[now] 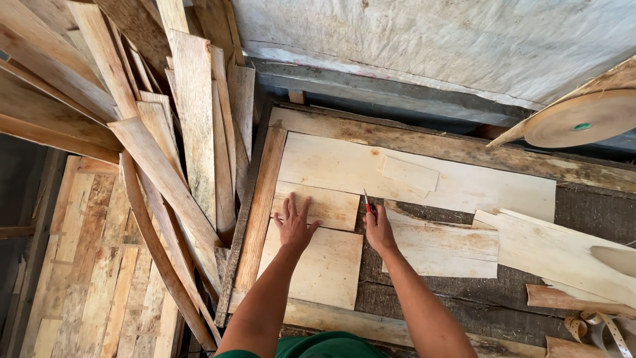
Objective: Measure and trim wood veneer sheets using a utility knife on a wooden work surface.
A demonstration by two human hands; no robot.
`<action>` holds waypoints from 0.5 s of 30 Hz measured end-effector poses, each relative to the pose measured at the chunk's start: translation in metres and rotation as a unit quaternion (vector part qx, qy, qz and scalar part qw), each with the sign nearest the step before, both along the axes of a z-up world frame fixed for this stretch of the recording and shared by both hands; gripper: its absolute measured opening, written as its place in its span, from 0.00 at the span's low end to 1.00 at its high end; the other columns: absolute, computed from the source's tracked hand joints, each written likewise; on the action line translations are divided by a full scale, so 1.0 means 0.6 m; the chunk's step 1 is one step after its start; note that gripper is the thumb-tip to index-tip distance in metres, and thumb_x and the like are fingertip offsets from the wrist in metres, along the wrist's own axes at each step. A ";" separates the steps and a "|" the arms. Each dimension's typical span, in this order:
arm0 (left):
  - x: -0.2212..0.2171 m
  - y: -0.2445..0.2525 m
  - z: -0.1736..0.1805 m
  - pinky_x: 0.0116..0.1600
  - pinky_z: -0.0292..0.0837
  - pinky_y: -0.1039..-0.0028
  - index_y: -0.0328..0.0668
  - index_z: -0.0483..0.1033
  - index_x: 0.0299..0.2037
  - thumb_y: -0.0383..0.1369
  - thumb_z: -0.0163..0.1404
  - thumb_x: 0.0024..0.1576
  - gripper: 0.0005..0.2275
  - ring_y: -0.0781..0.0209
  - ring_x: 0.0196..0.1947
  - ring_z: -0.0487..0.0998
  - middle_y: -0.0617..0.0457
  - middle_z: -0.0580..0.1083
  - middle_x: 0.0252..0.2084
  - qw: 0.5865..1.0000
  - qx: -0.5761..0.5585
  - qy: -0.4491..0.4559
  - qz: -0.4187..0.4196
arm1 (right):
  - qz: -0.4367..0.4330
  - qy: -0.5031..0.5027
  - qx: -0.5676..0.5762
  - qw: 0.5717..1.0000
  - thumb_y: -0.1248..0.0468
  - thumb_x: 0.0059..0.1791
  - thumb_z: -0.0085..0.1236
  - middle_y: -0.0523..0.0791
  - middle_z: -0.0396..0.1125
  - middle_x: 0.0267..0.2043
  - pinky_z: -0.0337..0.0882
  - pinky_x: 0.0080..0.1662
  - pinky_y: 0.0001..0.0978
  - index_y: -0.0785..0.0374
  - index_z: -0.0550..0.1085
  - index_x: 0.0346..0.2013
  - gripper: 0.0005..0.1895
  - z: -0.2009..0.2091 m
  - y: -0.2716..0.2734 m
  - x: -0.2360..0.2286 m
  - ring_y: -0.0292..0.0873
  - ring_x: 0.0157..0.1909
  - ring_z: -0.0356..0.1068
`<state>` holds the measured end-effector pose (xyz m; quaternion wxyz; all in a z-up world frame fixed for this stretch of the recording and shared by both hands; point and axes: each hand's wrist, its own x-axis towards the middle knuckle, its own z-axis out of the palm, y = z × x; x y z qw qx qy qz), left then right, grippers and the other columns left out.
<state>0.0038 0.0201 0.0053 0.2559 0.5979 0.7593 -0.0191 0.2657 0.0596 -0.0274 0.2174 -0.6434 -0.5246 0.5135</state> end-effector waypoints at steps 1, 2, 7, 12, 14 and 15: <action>-0.001 0.001 0.005 0.73 0.37 0.33 0.71 0.47 0.76 0.60 0.49 0.57 0.37 0.47 0.79 0.36 0.47 0.35 0.80 1.000 -0.001 0.000 0.001 | 0.001 0.000 -0.001 1.000 0.57 0.59 0.43 0.54 0.70 0.51 0.72 0.47 0.42 0.65 0.63 0.61 0.19 0.014 -0.011 -0.003 0.49 0.47 0.73; 0.000 0.001 0.010 0.73 0.39 0.33 0.70 0.49 0.75 0.59 0.52 0.56 0.37 0.47 0.78 0.41 0.47 0.40 0.78 1.000 0.001 0.000 0.007 | -0.003 -0.058 -0.016 0.998 0.55 0.58 0.47 0.56 0.71 0.46 0.73 0.44 0.44 0.66 0.65 0.58 0.20 0.029 -0.024 -0.004 0.51 0.43 0.73; -0.008 0.004 0.022 0.71 0.45 0.34 0.67 0.53 0.74 0.55 0.57 0.55 0.37 0.49 0.73 0.51 0.48 0.53 0.72 1.000 0.008 -0.006 0.011 | 0.015 -0.190 -0.036 0.981 0.51 0.51 0.58 0.54 0.74 0.37 0.74 0.40 0.45 0.67 0.70 0.44 0.21 0.016 -0.090 0.010 0.52 0.36 0.76; -0.028 -0.019 -0.027 0.73 0.43 0.38 0.67 0.54 0.75 0.51 0.57 0.56 0.36 0.48 0.76 0.48 0.47 0.50 0.75 0.998 0.041 -0.017 -0.037 | 0.023 -0.217 -0.020 0.976 0.52 0.46 0.65 0.52 0.75 0.34 0.75 0.41 0.48 0.66 0.70 0.38 0.20 -0.018 -0.132 0.020 0.55 0.36 0.77; -0.024 -0.024 -0.007 0.74 0.39 0.39 0.64 0.49 0.76 0.54 0.57 0.56 0.39 0.46 0.77 0.42 0.45 0.43 0.77 0.998 0.023 -0.020 -0.056 | 0.016 -0.221 -0.023 0.975 0.52 0.45 0.66 0.52 0.75 0.34 0.75 0.41 0.48 0.66 0.70 0.38 0.21 -0.016 -0.130 0.019 0.55 0.37 0.77; -0.024 -0.029 0.003 0.75 0.35 0.40 0.62 0.43 0.76 0.56 0.57 0.55 0.43 0.44 0.79 0.35 0.43 0.37 0.79 0.997 0.005 -0.024 -0.075 | 0.009 -0.226 -0.026 0.974 0.52 0.45 0.68 0.52 0.75 0.34 0.75 0.42 0.48 0.66 0.70 0.37 0.22 -0.016 -0.131 0.017 0.55 0.37 0.77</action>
